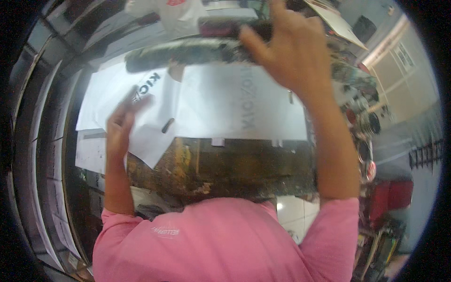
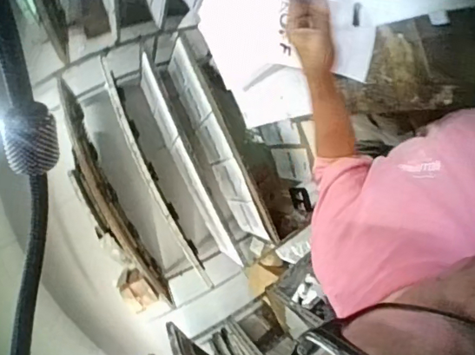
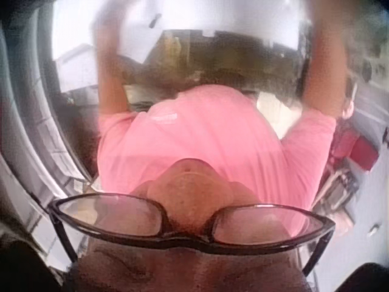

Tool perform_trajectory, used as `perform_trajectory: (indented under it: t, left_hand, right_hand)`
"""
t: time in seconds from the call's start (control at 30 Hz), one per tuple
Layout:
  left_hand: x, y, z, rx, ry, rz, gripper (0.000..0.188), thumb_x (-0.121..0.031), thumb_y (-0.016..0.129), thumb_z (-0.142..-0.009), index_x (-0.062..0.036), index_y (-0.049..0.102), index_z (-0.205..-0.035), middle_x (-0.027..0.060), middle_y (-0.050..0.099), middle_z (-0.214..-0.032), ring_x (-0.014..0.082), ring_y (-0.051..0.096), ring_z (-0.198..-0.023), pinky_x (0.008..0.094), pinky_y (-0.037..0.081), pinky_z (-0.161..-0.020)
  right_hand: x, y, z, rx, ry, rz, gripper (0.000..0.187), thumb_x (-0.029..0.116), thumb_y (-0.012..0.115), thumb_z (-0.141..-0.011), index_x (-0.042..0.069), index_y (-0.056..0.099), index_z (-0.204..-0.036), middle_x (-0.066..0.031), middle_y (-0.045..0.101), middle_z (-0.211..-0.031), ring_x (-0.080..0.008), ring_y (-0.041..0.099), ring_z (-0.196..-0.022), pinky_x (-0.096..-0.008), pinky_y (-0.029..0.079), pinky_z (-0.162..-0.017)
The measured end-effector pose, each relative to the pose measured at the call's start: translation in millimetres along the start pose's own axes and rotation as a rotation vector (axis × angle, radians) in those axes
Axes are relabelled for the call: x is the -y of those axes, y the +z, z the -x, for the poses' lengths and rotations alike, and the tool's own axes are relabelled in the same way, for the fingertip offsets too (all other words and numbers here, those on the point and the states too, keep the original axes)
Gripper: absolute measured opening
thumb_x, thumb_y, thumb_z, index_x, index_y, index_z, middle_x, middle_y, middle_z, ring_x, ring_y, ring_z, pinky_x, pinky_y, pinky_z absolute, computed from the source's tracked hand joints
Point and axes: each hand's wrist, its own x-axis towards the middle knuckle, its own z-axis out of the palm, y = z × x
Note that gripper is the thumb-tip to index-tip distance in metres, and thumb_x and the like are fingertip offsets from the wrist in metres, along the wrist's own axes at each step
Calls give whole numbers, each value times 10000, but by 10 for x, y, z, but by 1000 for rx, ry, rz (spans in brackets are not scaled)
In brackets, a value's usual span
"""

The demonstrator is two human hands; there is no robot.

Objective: The person performs screen printing on white plastic bags by placing them on a board, lowering a mesh screen, and applying black ink using a squeegee.

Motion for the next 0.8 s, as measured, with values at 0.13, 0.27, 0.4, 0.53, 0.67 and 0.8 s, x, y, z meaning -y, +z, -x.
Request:
perform_trajectory:
  t: [0.13,0.27,0.4,0.53,0.67,0.8]
  left_hand:
    - [-386,923,503,-63,-249,1252,1175,-806,566,-833,91,223,-1510,332,443,-1446,462,418,-1394,593,262,-1216]
    - [37,1109,990,-239,-749,1214,1195,-856,462,-851,101,196,-1515,334,400,-1467,456,468,-1348,542,361,-1170]
    - [612,1173,1190,-180,-871,1048,1231,-901,375,-842,130,205,-1493,319,468,-1390,414,519,-1302,494,411,-1139]
    - [871,1253,1311,-268,-939,966,1240,-914,329,-843,140,213,-1486,327,478,-1385,420,523,-1301,489,427,-1120]
    - [863,1314,1344,-336,-934,922,1244,-928,299,-832,145,248,-1458,342,486,-1373,429,533,-1290,529,438,-1102]
    - [923,1281,1393,-330,-947,949,1246,-931,277,-830,165,272,-1422,360,493,-1347,446,536,-1278,571,447,-1082]
  right_hand:
    - [236,159,881,275,-41,112,573,465,655,-891,27,624,-1260,-129,644,-951,-334,606,-961,-478,413,-881]
    - [138,291,1521,697,-53,-126,379,326,703,-887,90,672,-1181,-112,636,-990,-332,590,-977,-464,439,-885]
    - [258,644,1968,838,146,-411,345,336,703,-886,92,684,-1130,-132,688,-998,-337,656,-970,-487,530,-784]
    - [474,895,2357,756,82,-348,422,364,755,-829,85,667,-1133,-99,645,-976,-309,627,-939,-437,535,-762]
    - [308,1220,2288,669,22,-321,433,337,780,-791,61,642,-1095,-96,603,-972,-306,610,-943,-445,524,-795]
    - [-129,1878,1885,567,-10,-274,422,331,789,-780,75,617,-1070,-91,589,-961,-302,598,-935,-440,516,-809]
